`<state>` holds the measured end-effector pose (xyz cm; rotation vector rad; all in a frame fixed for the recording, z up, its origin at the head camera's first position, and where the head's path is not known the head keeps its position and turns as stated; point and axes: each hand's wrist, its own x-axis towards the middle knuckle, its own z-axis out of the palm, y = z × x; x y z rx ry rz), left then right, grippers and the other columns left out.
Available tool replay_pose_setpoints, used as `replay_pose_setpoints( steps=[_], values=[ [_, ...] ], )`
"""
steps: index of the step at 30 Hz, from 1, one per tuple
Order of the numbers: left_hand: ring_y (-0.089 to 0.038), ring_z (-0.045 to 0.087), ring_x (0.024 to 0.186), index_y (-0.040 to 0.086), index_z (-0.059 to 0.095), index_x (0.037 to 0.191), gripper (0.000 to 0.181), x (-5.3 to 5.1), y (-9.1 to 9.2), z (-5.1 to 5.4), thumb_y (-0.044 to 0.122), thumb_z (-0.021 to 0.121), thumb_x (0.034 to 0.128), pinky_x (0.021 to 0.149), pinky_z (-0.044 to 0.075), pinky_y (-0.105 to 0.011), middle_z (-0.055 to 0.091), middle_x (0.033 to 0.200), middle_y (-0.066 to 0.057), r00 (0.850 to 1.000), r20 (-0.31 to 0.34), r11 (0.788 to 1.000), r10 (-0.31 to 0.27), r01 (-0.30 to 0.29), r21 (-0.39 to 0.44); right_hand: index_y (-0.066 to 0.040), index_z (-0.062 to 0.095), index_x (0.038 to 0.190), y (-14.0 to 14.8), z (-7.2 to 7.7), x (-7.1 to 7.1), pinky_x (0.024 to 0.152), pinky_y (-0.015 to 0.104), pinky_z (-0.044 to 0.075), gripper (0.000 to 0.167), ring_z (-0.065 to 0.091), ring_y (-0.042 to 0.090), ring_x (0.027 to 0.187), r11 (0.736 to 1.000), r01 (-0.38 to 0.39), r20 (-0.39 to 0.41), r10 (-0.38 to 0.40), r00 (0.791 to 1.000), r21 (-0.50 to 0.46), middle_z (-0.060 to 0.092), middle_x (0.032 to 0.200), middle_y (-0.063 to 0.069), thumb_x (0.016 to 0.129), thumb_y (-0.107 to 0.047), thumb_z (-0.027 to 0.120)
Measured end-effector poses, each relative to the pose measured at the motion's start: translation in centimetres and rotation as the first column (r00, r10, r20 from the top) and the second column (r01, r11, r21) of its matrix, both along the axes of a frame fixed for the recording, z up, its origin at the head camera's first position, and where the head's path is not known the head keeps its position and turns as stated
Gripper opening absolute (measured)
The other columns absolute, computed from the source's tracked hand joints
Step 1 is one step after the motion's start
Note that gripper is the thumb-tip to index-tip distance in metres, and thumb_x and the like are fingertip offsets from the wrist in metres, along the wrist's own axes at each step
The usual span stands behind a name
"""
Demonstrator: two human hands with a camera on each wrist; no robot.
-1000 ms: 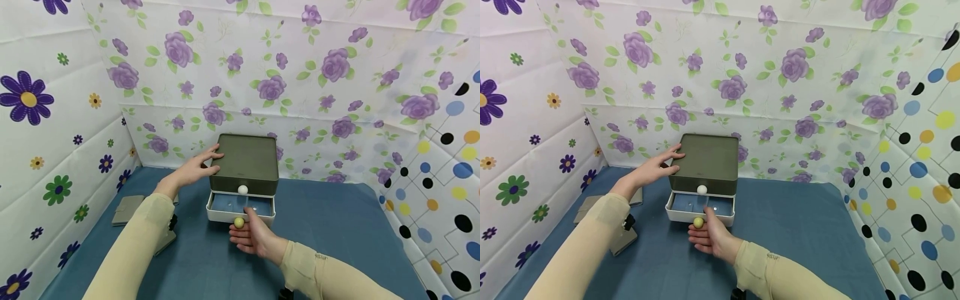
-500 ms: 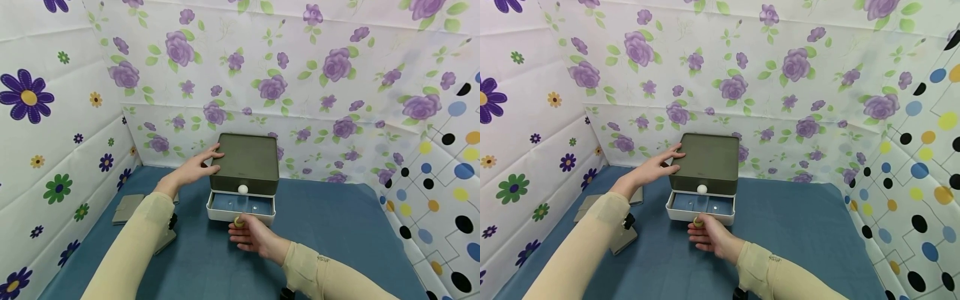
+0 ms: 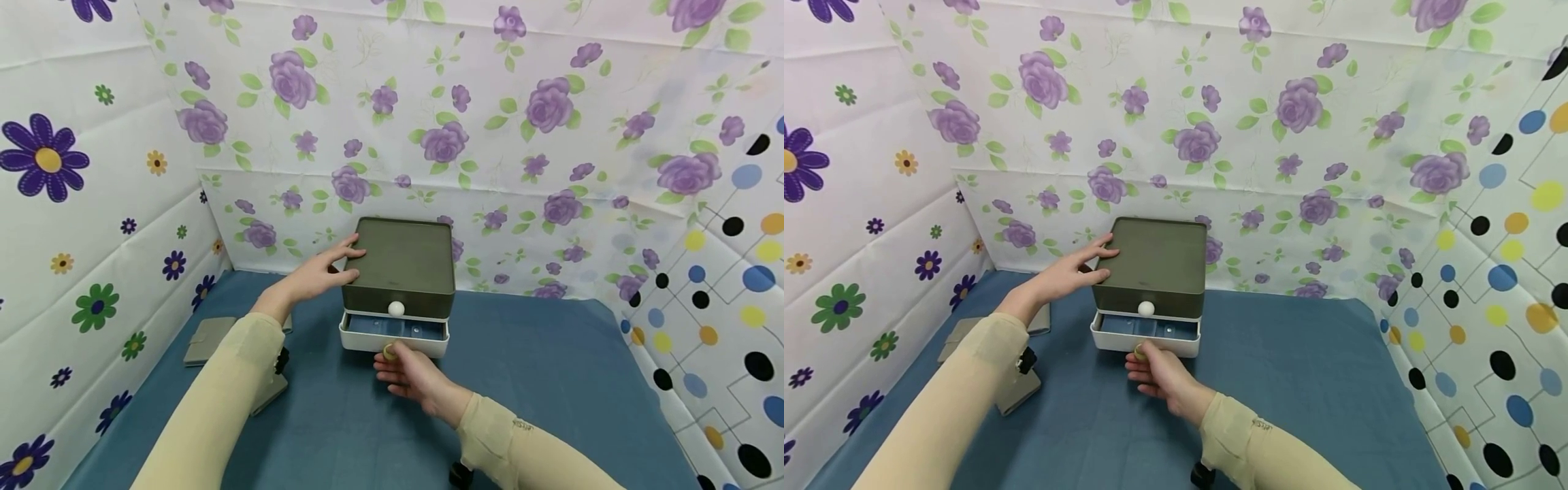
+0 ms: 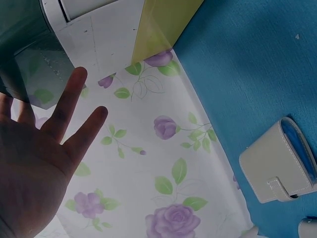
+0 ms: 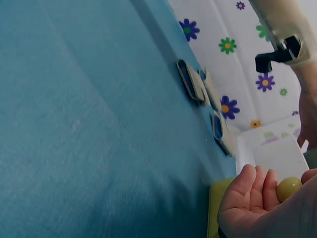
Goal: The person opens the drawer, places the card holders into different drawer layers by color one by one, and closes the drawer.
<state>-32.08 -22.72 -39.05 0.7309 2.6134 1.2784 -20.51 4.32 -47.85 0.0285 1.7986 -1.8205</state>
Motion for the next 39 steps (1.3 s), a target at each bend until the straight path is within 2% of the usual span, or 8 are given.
replay_pose_setpoints(
  steps=[5,10,16,22,30,39],
  values=[
    [-0.028,0.019,0.163,0.018,0.048,0.164,0.057,0.0,0.0,0.0,0.039,0.06,0.1118,0.119,0.037,-0.058,0.006,0.179,0.011,1.0,0.004,1.0,0.003,-0.003,0.001,0.003,0.067,0.138,0.0,-0.7,-0.6,0.088,0.035,0.056,0.056,0.07,0.021,0.114,1.0,-0.027,-0.061,0.027,0.998,0.007,0.071,0.135,0.015,0.108,-0.041,0.049],
    [-0.029,0.024,0.161,0.019,0.048,0.164,0.057,0.1,-0.1,0.1,0.039,0.059,0.1119,0.117,0.039,-0.058,0.007,0.179,0.012,1.0,0.01,1.0,0.015,-0.015,0.0,0.005,0.065,0.14,0.2,-1.3,-1.4,0.089,0.033,0.055,0.059,0.069,0.021,0.117,0.999,-0.051,-0.087,0.051,0.995,0.0,0.068,0.14,0.018,0.11,-0.044,0.05],
    [-0.03,0.028,0.159,0.02,0.048,0.163,0.057,0.2,-0.1,0.2,0.041,0.06,0.1116,0.117,0.04,-0.058,0.007,0.179,0.013,1.0,0.012,1.0,0.021,-0.021,-0.01,0.004,0.064,0.143,0.4,-1.7,-2.3,0.092,0.035,0.055,0.061,0.068,0.022,0.121,0.998,-0.066,-0.096,0.067,0.993,0.014,0.067,0.142,0.018,0.111,-0.046,0.049],
    [-0.028,0.022,0.162,0.02,0.048,0.163,0.057,0.3,-0.1,0.2,0.04,0.06,0.1116,0.118,0.038,-0.058,0.008,0.179,0.011,1.0,0.015,1.0,0.021,-0.021,-0.006,0.003,0.066,0.14,0.5,-1.9,-3.0,0.092,0.036,0.056,0.06,0.068,0.021,0.119,0.997,-0.067,-0.111,0.069,0.991,0.022,0.067,0.142,0.018,0.112,-0.047,0.049],
    [-0.027,0.02,0.162,0.018,0.047,0.164,0.057,0.2,0.0,0.1,0.038,0.06,0.112,0.117,0.039,-0.057,0.006,0.179,0.01,1.0,0.012,1.0,0.004,-0.004,-0.003,0.003,0.064,0.143,0.6,-2.0,-3.8,0.094,0.037,0.056,0.063,0.066,0.025,0.126,0.998,-0.06,-0.117,0.064,0.991,0.03,0.063,0.146,0.022,0.112,-0.051,0.05],
    [-0.03,0.026,0.16,0.019,0.048,0.163,0.057,0.0,0.0,0.1,0.038,0.06,0.1116,0.115,0.041,-0.058,0.007,0.179,0.01,1.0,0.011,1.0,0.008,-0.008,-0.001,0.004,0.063,0.143,0.5,-2.0,-4.2,0.095,0.038,0.056,0.062,0.066,0.025,0.126,0.997,-0.07,-0.12,0.072,0.99,0.018,0.063,0.147,0.023,0.113,-0.049,0.048]
  ],
)
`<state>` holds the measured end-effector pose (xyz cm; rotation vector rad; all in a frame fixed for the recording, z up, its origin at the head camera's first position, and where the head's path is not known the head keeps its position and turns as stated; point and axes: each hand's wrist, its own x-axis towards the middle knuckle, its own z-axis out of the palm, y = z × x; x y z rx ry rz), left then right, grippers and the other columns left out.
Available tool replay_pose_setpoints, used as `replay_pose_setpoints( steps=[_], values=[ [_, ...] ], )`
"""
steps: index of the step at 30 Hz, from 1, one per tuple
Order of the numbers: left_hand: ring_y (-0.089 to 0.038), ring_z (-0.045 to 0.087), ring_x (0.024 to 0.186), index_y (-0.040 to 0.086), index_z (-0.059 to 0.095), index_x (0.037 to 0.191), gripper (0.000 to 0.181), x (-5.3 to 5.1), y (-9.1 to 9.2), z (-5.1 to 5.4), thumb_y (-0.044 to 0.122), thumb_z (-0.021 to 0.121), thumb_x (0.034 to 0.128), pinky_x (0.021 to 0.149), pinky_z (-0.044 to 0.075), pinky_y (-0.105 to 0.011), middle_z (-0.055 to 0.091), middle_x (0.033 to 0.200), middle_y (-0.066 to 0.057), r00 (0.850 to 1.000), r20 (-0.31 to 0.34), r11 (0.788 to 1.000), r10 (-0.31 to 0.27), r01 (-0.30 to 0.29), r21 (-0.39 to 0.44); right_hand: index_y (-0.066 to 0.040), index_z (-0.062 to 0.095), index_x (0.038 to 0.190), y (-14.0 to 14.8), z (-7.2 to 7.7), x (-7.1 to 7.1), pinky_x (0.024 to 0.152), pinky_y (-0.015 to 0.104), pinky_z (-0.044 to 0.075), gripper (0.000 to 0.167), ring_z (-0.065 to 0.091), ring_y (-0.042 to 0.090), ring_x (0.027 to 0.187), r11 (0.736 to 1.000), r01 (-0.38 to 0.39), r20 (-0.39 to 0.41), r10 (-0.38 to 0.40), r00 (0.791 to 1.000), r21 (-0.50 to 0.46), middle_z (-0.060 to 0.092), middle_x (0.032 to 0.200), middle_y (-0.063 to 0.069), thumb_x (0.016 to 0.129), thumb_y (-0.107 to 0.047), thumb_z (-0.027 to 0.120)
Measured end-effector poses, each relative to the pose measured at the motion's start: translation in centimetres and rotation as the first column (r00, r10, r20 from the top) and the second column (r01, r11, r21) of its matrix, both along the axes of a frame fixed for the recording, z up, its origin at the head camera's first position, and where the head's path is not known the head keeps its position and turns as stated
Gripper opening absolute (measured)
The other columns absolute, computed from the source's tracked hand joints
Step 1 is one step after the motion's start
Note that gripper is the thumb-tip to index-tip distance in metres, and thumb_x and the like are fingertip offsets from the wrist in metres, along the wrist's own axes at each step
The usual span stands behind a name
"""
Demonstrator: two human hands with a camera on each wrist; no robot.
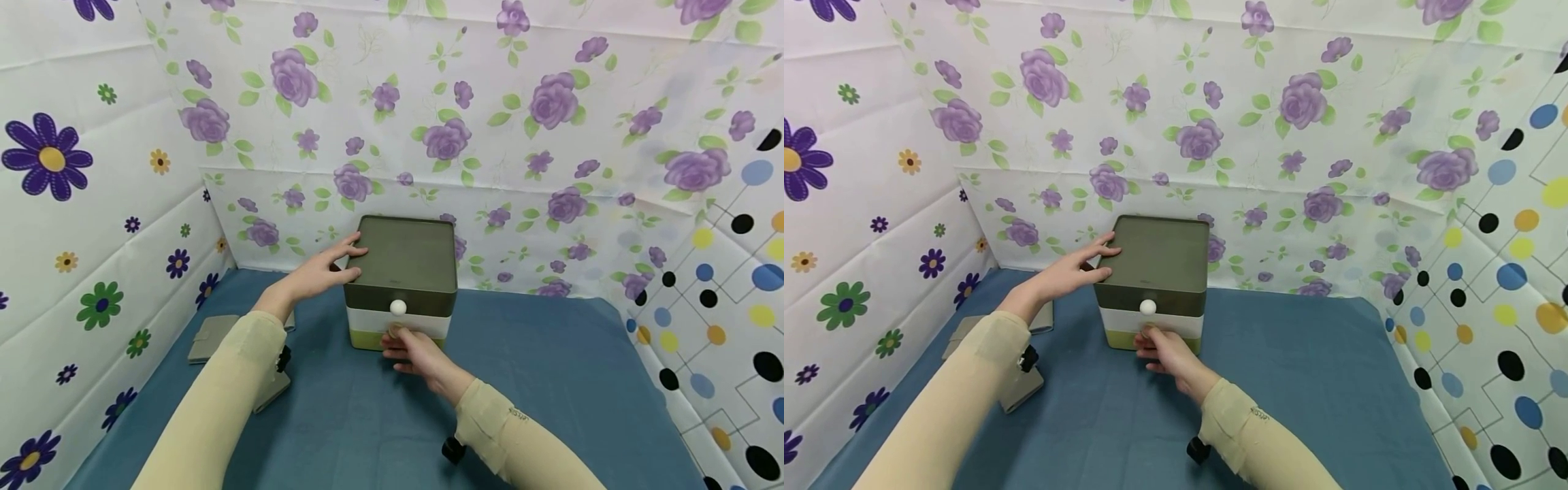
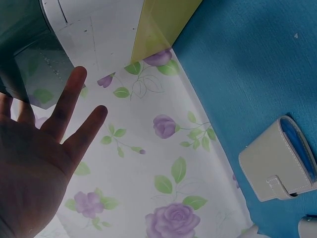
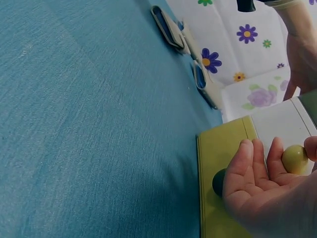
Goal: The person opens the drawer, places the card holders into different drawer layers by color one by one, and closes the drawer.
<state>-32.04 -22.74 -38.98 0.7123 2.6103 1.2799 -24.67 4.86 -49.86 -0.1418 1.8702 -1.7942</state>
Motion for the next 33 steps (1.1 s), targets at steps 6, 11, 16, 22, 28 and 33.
replay_pose_setpoints(
  steps=[6,11,16,22,28,33],
  values=[
    [-0.029,0.025,0.161,0.018,0.048,0.163,0.056,0.0,0.0,0.0,0.038,0.06,0.112,0.116,0.041,-0.057,0.007,0.179,0.01,1.0,0.004,1.0,-0.001,0.001,0.0,0.004,0.062,0.143,0.0,0.0,0.1,0.094,0.037,0.057,0.063,0.067,0.025,0.125,1.0,-0.002,-0.002,0.002,1.0,-0.005,0.062,0.147,0.023,0.113,-0.049,0.047],
    [-0.028,0.023,0.161,0.017,0.048,0.163,0.056,0.1,0.0,0.1,0.037,0.06,0.112,0.116,0.04,-0.056,0.006,0.179,0.011,1.0,0.004,1.0,-0.002,0.002,0.001,0.003,0.061,0.146,0.1,-0.2,0.2,0.095,0.038,0.056,0.065,0.067,0.027,0.126,1.0,-0.015,-0.008,0.015,1.0,-0.01,0.062,0.148,0.023,0.113,-0.051,0.047],
    [-0.028,0.023,0.161,0.017,0.048,0.163,0.056,0.0,0.0,0.0,0.037,0.06,0.112,0.115,0.041,-0.056,0.007,0.18,0.009,1.0,-0.005,1.0,-0.002,0.002,-0.005,0.003,0.06,0.147,0.2,-0.3,0.2,0.098,0.04,0.056,0.065,0.067,0.027,0.126,1.0,-0.022,-0.009,0.022,1.0,-0.014,0.062,0.148,0.023,0.113,-0.052,0.047],
    [-0.026,0.021,0.162,0.018,0.048,0.163,0.056,-0.1,-0.1,0.1,0.037,0.059,0.1124,0.117,0.04,-0.056,0.007,0.179,0.011,1.0,0.005,1.0,0.003,-0.003,-0.014,0.003,0.057,0.149,0.3,-0.4,0.3,0.098,0.04,0.056,0.067,0.067,0.028,0.126,0.999,-0.03,-0.014,0.03,0.999,-0.017,0.061,0.148,0.023,0.113,-0.053,0.047],
    [-0.028,0.028,0.159,0.019,0.047,0.164,0.057,-0.1,-0.1,0.6,0.039,0.059,0.112,0.115,0.041,-0.055,0.007,0.179,0.011,1.0,0.011,0.999,0.005,-0.005,-0.04,0.002,0.058,0.15,0.5,-0.3,0.4,0.097,0.041,0.057,0.068,0.07,0.024,0.118,1.0,-0.022,-0.022,0.022,1.0,0.009,0.064,0.144,0.022,0.112,-0.054,0.049],
    [-0.029,0.028,0.159,0.019,0.047,0.164,0.057,0.0,0.0,0.6,0.039,0.059,0.1119,0.115,0.042,-0.056,0.007,0.18,0.01,1.0,0.004,0.998,-0.003,0.003,-0.056,-0.001,0.054,0.152,1.4,0.3,0.7,0.093,0.045,0.058,0.07,0.073,0.024,0.107,0.991,-0.054,-0.068,0.063,0.996,0.125,0.071,0.132,0.017,0.111,-0.057,0.05]
  ],
)
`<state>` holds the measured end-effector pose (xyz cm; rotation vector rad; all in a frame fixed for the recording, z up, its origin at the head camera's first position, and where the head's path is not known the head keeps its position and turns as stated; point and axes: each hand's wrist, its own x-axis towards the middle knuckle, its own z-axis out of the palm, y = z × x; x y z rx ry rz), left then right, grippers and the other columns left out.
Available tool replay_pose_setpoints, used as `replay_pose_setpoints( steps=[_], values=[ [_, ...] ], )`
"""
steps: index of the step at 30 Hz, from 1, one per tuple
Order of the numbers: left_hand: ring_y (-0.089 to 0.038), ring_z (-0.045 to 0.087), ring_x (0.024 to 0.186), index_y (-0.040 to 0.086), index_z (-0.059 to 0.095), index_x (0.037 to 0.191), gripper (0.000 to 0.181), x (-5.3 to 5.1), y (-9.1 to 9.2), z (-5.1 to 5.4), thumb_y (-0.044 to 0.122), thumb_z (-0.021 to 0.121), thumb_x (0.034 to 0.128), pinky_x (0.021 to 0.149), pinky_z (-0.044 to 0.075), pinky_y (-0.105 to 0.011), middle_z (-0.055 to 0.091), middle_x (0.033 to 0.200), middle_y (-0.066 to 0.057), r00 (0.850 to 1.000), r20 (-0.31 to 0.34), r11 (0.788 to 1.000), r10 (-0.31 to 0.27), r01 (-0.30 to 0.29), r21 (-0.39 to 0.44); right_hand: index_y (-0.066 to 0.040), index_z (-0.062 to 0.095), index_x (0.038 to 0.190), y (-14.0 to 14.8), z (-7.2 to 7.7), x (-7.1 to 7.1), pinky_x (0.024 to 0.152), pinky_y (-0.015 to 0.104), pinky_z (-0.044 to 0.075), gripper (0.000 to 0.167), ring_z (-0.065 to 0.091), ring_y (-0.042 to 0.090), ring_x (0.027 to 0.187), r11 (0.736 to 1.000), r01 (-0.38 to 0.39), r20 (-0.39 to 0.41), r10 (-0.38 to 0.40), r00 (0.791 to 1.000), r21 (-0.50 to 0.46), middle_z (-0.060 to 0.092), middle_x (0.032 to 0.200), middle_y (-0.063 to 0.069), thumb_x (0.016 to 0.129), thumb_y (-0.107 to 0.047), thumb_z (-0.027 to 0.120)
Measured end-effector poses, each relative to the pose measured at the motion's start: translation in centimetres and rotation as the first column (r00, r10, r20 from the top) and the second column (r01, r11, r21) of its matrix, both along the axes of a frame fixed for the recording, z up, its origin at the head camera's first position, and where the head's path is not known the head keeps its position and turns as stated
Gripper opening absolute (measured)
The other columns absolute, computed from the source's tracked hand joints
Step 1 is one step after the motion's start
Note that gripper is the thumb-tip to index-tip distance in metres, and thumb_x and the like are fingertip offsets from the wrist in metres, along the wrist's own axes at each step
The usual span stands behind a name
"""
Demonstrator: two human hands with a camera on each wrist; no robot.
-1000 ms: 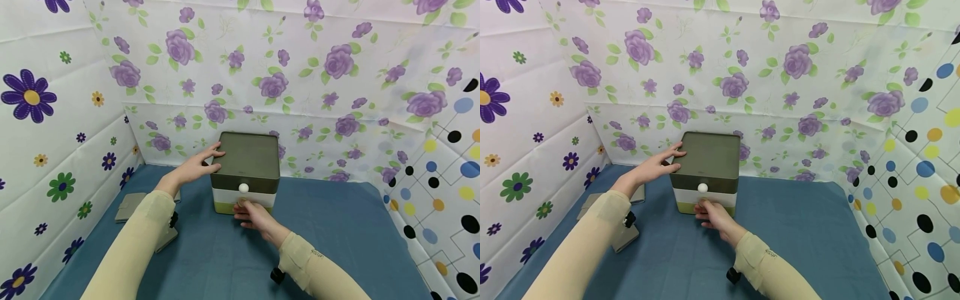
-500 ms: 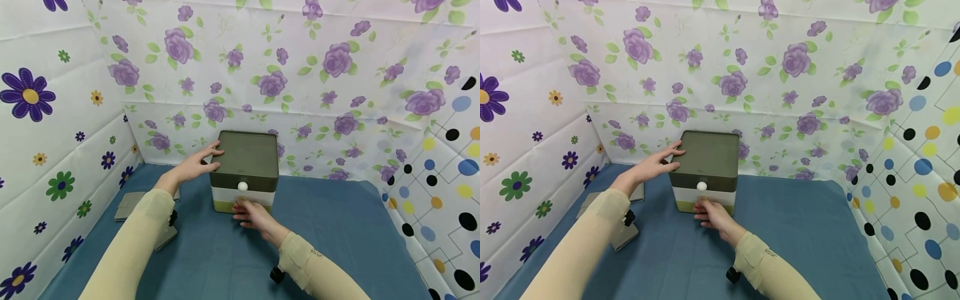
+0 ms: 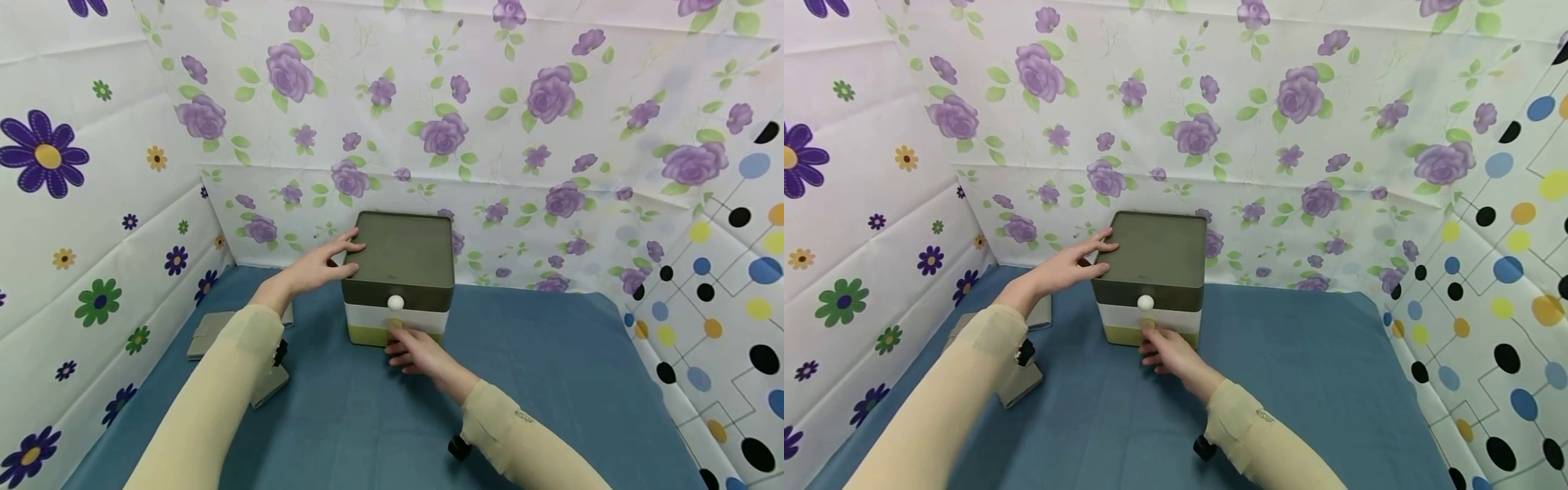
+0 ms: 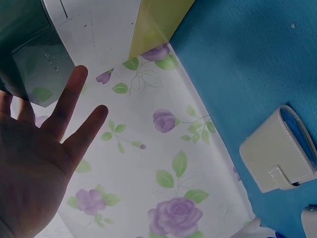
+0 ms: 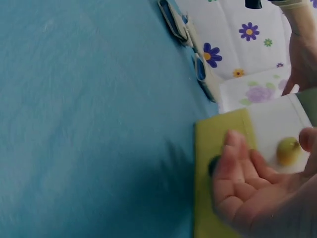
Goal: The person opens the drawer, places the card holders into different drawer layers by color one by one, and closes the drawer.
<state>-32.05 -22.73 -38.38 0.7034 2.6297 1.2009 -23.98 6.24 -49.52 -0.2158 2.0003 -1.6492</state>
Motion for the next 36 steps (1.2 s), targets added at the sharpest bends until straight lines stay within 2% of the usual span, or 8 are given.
replay_pose_setpoints(
  steps=[5,9,12,14,18,23,30,36],
  values=[
    [-0.029,0.025,0.161,0.018,0.047,0.164,0.058,0.2,0.1,-0.1,0.038,0.06,0.1118,0.116,0.041,-0.056,0.007,0.179,0.01,1.0,-0.005,1.0,-0.001,0.001,0.008,-0.007,0.052,0.157,2.0,2.2,0.7,0.092,0.047,0.058,0.06,0.072,0.025,0.111,0.979,-0.106,-0.137,0.131,0.982,0.177,0.071,0.132,0.011,0.113,-0.048,0.052],
    [-0.029,0.024,0.161,0.018,0.047,0.164,0.058,0.4,0.1,0.0,0.038,0.06,0.1118,0.116,0.041,-0.056,0.006,0.179,0.01,1.0,-0.002,1.0,-0.003,0.003,0.016,-0.012,0.055,0.157,4.2,4.7,1.2,0.097,0.049,0.055,0.055,0.069,0.029,0.116,0.932,-0.198,-0.233,0.274,0.933,0.303,0.069,0.137,0.008,0.113,-0.046,0.053],
    [-0.027,0.021,0.162,0.018,0.047,0.164,0.058,0.4,0.1,-0.1,0.038,0.06,0.1119,0.117,0.04,-0.056,0.006,0.179,0.01,1.0,0.0,1.0,-0.004,0.004,0.022,-0.014,0.058,0.156,5.7,6.6,1.4,0.101,0.051,0.054,0.055,0.067,0.028,0.12,0.914,-0.245,-0.276,0.339,0.9,0.322,0.067,0.141,0.007,0.113,-0.048,0.054],
    [-0.027,0.021,0.162,0.018,0.047,0.164,0.058,0.3,0.0,-0.1,0.038,0.059,0.1121,0.117,0.039,-0.056,0.006,0.179,0.01,1.0,-0.004,1.0,-0.006,0.007,0.02,-0.017,0.06,0.154,6.6,8.0,1.5,0.102,0.052,0.054,0.052,0.067,0.025,0.123,0.92,-0.264,-0.289,0.348,0.892,0.291,0.066,0.142,0.006,0.113,-0.047,0.054],
    [-0.029,0.023,0.161,0.018,0.045,0.165,0.059,0.3,-0.1,-0.3,0.04,0.058,0.1122,0.118,0.039,-0.057,0.004,0.18,0.009,1.0,-0.009,1.0,-0.014,0.014,0.005,-0.019,0.066,0.146,8.3,10.5,1.4,0.101,0.05,0.055,0.041,0.067,0.026,0.124,0.951,-0.25,-0.358,0.3,0.884,0.18,0.069,0.139,0.006,0.113,-0.042,0.056],
    [-0.031,0.025,0.16,0.017,0.045,0.165,0.06,0.2,-0.1,-0.4,0.041,0.058,0.1123,0.117,0.039,-0.057,0.004,0.18,0.007,1.0,-0.016,1.0,-0.022,0.022,0.005,-0.012,0.071,0.139,9.6,12.3,0.5,0.097,0.039,0.058,0.036,0.069,0.027,0.119,0.989,-0.134,-0.465,0.15,0.873,0.068,0.072,0.131,0.008,0.113,-0.035,0.058],
    [-0.032,0.027,0.16,0.018,0.045,0.165,0.058,0.1,-0.1,-0.4,0.041,0.057,0.1126,0.116,0.04,-0.057,0.004,0.18,0.007,1.0,-0.017,1.0,-0.021,0.021,0.003,-0.007,0.07,0.141,10.3,12.5,-1.8,0.099,0.046,0.057,0.044,0.069,0.025,0.118,0.999,0.045,-0.521,-0.025,0.853,0.026,0.071,0.133,0.011,0.111,-0.038,0.063],
    [-0.034,0.026,0.16,0.015,0.045,0.165,0.058,0.1,-0.1,-0.3,0.039,0.057,0.113,0.116,0.04,-0.06,0.004,0.18,0.003,0.999,-0.029,1.0,-0.028,0.028,0.006,-0.017,0.066,0.148,10.6,11.6,-4.3,0.108,0.059,0.047,0.053,0.057,0.028,0.133,0.983,0.151,-0.57,-0.067,0.819,0.101,0.061,0.147,0.006,0.106,-0.049,0.067]
  ],
)
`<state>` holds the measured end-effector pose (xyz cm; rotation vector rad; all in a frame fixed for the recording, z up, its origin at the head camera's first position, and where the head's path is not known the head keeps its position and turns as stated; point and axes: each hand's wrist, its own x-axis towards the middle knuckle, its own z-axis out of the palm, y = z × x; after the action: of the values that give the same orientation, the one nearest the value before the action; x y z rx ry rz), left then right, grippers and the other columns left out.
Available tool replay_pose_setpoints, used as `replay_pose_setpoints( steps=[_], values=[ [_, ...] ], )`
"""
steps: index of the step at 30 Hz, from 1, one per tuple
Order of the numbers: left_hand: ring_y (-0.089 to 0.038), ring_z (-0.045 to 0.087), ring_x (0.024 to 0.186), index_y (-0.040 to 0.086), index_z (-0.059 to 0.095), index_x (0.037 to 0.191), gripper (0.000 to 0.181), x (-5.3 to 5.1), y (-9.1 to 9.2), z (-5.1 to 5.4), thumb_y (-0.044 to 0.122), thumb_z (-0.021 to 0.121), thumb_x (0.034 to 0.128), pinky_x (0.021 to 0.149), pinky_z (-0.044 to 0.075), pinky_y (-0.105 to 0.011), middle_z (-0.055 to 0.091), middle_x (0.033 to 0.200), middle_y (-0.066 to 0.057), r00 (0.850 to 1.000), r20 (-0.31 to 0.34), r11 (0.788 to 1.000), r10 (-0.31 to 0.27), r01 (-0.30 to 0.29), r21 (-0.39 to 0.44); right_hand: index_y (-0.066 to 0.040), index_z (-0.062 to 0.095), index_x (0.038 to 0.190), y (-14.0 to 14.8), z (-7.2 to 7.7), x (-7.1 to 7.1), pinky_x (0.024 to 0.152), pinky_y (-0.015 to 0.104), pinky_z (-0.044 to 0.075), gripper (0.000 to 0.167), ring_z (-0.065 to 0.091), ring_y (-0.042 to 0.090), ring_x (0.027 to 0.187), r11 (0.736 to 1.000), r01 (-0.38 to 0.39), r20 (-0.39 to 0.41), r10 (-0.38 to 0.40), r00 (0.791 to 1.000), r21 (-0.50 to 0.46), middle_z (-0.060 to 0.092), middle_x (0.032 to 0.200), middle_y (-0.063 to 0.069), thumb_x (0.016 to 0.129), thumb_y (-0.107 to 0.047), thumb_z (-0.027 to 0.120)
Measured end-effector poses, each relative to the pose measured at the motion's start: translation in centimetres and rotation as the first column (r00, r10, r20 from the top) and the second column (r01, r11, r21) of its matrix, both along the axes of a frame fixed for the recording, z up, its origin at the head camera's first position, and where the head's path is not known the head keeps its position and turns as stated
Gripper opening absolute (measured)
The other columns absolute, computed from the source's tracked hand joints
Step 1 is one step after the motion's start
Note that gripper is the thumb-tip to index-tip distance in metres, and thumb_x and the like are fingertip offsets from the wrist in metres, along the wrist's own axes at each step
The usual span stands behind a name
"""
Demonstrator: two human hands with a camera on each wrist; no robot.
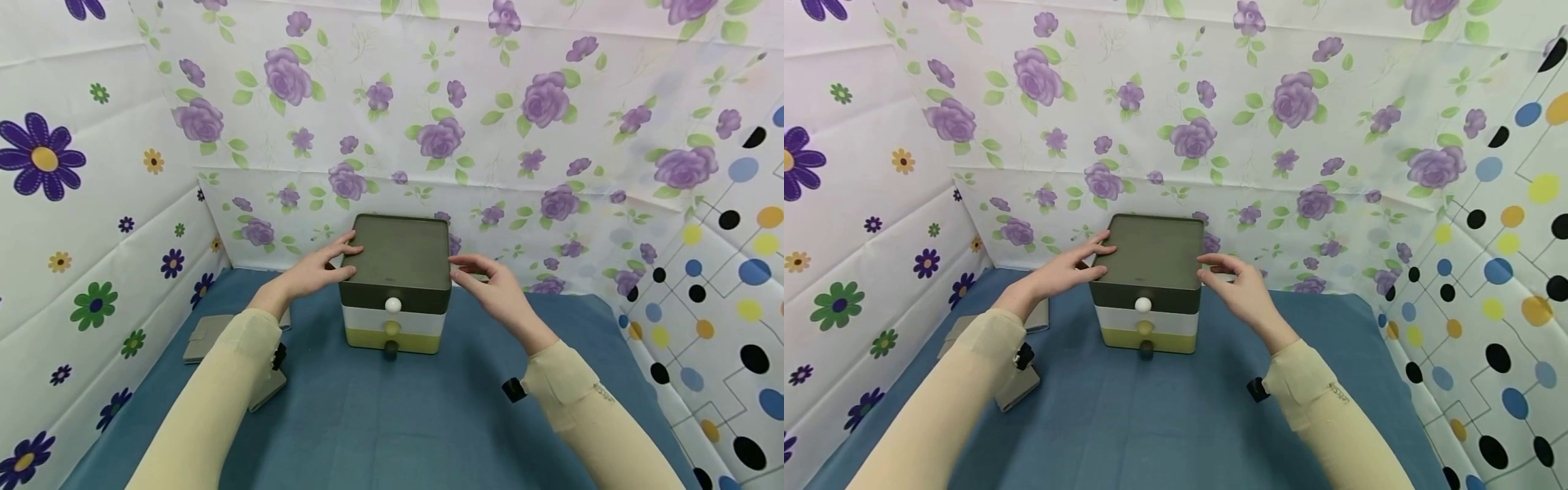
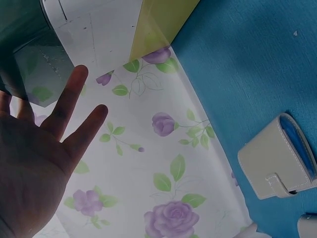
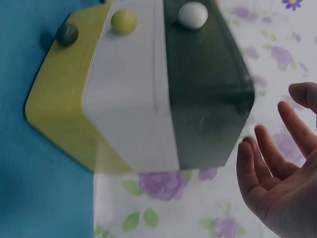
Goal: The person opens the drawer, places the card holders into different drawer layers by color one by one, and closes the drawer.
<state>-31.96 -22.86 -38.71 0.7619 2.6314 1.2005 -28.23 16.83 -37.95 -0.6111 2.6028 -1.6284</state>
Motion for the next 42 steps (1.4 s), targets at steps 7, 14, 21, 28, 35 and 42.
replay_pose_setpoints(
  steps=[7,14,21,28,35,42],
  values=[
    [-0.031,0.024,0.161,0.017,0.044,0.165,0.059,-0.2,0.1,-0.2,0.041,0.057,0.1127,0.117,0.039,-0.057,0.003,0.18,0.006,1.0,0.003,1.0,0.006,-0.006,-0.004,-0.032,0.055,0.157,0.2,-0.9,-2.5,0.113,0.067,0.04,0.064,0.041,0.031,0.152,0.997,0.011,0.054,-0.015,0.998,0.078,0.038,0.168,-0.002,0.102,-0.06,0.068],
    [-0.029,0.022,0.162,0.017,0.044,0.165,0.059,-0.4,0.2,-0.2,0.041,0.057,0.1127,0.118,0.039,-0.057,0.003,0.18,0.008,1.0,0.009,1.0,0.003,-0.003,0.008,-0.032,0.045,0.164,0.1,-1.3,-4.4,0.119,0.065,0.035,0.066,0.036,0.034,0.156,0.994,-0.108,0.128,0.103,0.986,0.035,0.035,0.171,0.0,0.105,-0.053,0.067],
    [-0.028,0.021,0.162,0.017,0.044,0.165,0.058,-0.5,0.4,-0.2,0.039,0.057,0.1129,0.118,0.039,-0.056,0.003,0.18,0.009,1.0,0.012,1.0,-0.005,0.004,0.02,-0.039,0.05,0.156,0.1,-1.4,-5.3,0.116,0.066,0.036,0.062,0.037,0.038,0.154,0.984,-0.17,0.218,0.154,0.964,0.056,0.028,0.172,-0.003,0.101,-0.053,0.073],
    [-0.029,0.017,0.163,0.015,0.044,0.165,0.057,-0.6,0.7,-0.7,0.037,0.056,0.1136,0.118,0.037,-0.059,0.002,0.18,0.007,1.0,-0.002,0.998,-0.015,0.015,0.057,-0.025,0.051,0.15,0.3,-1.4,-5.7,0.112,0.061,0.045,0.056,0.044,0.039,0.15,0.981,-0.186,0.249,0.168,0.954,0.049,0.029,0.17,0.004,0.102,-0.04,0.076],
    [-0.03,0.006,0.165,0.009,0.045,0.163,0.052,-0.5,0.4,-1.5,0.026,0.054,0.1151,0.12,0.031,-0.064,0.002,0.181,0.002,1.0,-0.001,0.989,-0.02,0.02,0.146,-0.021,0.054,0.145,-0.2,-1.1,-5.7,0.11,0.057,0.049,0.056,0.035,0.037,0.155,0.981,-0.188,0.283,0.167,0.945,0.048,0.021,0.175,0.012,0.099,-0.04,0.08],
    [-0.031,0.008,0.165,0.01,0.046,0.163,0.051,-0.3,0.2,-2.0,0.027,0.052,0.1157,0.119,0.031,-0.065,0.003,0.181,0.002,1.0,-0.019,0.985,-0.013,0.016,0.171,-0.02,0.054,0.145,-0.7,-1.1,-5.7,0.11,0.055,0.05,0.054,0.038,0.037,0.154,0.985,-0.169,0.296,0.156,0.942,0.018,0.021,0.175,0.013,0.1,-0.034,0.08]
  ],
)
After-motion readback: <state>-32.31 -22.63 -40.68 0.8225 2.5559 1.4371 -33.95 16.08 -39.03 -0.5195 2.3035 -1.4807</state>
